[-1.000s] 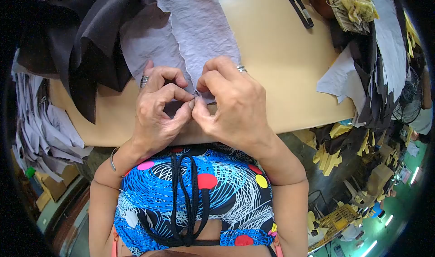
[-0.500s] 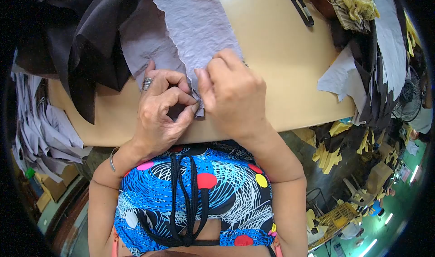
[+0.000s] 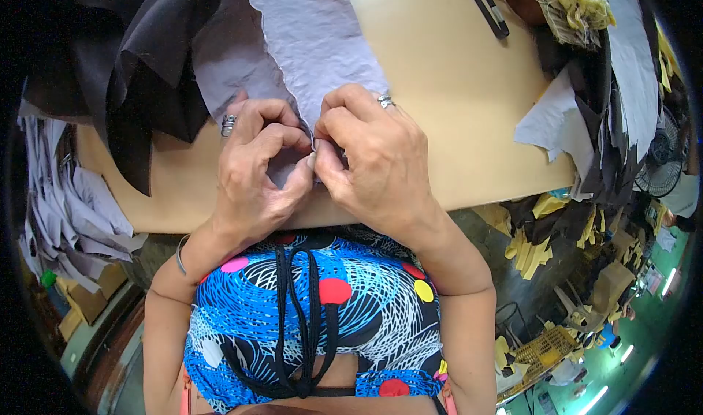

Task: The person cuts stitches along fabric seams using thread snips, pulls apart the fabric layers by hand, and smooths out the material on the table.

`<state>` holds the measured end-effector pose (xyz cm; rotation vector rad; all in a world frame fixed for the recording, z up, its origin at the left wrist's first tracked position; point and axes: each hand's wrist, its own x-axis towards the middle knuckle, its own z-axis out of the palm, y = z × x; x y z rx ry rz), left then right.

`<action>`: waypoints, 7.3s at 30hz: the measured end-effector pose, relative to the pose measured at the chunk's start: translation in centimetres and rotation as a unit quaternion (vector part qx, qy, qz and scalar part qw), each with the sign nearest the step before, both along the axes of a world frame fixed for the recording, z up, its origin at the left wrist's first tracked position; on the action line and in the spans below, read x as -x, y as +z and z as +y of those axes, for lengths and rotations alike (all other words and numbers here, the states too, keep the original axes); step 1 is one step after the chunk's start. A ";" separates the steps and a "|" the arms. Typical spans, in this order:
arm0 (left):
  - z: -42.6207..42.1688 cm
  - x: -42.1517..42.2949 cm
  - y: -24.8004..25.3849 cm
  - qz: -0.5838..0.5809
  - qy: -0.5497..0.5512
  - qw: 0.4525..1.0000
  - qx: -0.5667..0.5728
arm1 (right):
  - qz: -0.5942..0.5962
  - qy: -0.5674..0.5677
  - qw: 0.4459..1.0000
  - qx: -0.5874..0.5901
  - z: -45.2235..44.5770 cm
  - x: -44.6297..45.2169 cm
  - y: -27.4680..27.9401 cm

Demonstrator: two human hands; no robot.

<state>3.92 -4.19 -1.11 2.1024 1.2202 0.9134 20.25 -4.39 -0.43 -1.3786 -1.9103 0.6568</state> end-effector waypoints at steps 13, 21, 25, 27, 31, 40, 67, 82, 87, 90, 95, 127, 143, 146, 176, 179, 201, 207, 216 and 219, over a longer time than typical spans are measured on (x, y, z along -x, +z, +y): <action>0.3 0.1 0.5 -0.012 -0.009 0.999 0.032 | 0.024 0.001 0.999 0.038 0.0 -0.3 0.0; 0.3 0.3 -0.2 -0.001 -0.011 1.000 0.017 | -0.003 0.016 0.999 0.046 0.3 -0.3 0.5; 0.4 0.3 0.3 -0.012 -0.010 0.999 0.035 | -0.007 0.004 0.999 0.032 0.2 -0.3 0.3; 0.4 0.3 0.3 -0.019 -0.005 0.999 0.045 | 0.011 0.014 0.999 0.034 0.3 -0.3 0.2; 0.4 0.4 0.0 -0.015 0.000 0.999 0.031 | 0.012 0.044 0.998 0.046 0.3 -0.5 0.4; 0.4 0.8 -0.3 -0.020 0.003 1.000 0.017 | -0.030 -0.025 0.999 -0.016 0.1 0.9 -0.2; 0.3 0.7 0.0 0.002 -0.008 1.000 -0.011 | -0.116 -0.112 0.985 -0.060 0.5 0.3 -0.7; 3.3 2.1 0.0 0.193 -0.243 0.923 -0.229 | -0.118 -0.011 0.990 -0.071 4.8 -3.5 -0.7; 4.0 1.7 0.2 0.134 -0.273 0.926 -0.223 | -0.037 -0.026 0.988 -0.148 4.9 -3.7 -1.9; 4.5 2.1 -0.4 0.174 -0.321 0.882 -0.297 | -0.038 -0.048 0.989 -0.134 4.0 -3.4 -1.2; 4.4 2.1 0.1 0.175 -0.324 0.902 -0.225 | -0.077 -0.034 0.989 -0.121 3.8 -3.7 -1.3; 5.0 0.8 -0.3 0.082 -0.309 0.938 -0.138 | -0.129 0.025 0.975 -0.182 -1.4 -3.4 -0.2; 3.5 0.9 0.2 0.192 -0.278 0.919 -0.202 | -0.112 -0.104 0.983 -0.098 1.9 -5.7 -0.5; 3.8 1.0 -0.1 0.146 -0.267 0.940 -0.153 | -0.120 -0.056 0.977 -0.166 0.9 -5.3 0.7; 3.7 1.0 0.1 0.150 -0.269 0.942 -0.138 | -0.175 -0.042 0.970 -0.165 -2.2 -2.8 -0.7; 3.6 1.0 -0.2 0.154 -0.269 0.938 -0.153 | -0.141 -0.079 0.977 -0.141 -2.1 -3.7 -0.7; 3.0 0.4 -0.3 0.170 -0.246 0.932 -0.206 | -0.220 -0.130 0.956 -0.145 3.2 -4.9 -0.4; 2.7 0.4 0.3 0.180 -0.241 0.939 -0.169 | -0.092 -0.120 0.988 0.016 4.1 -4.2 0.2; 3.3 0.4 0.3 0.194 -0.263 0.920 -0.215 | 0.000 -0.099 0.995 0.022 4.8 -5.2 0.1; 3.2 0.1 0.8 0.206 -0.267 0.921 -0.193 | 0.004 -0.098 0.995 -0.011 5.0 -5.1 -0.7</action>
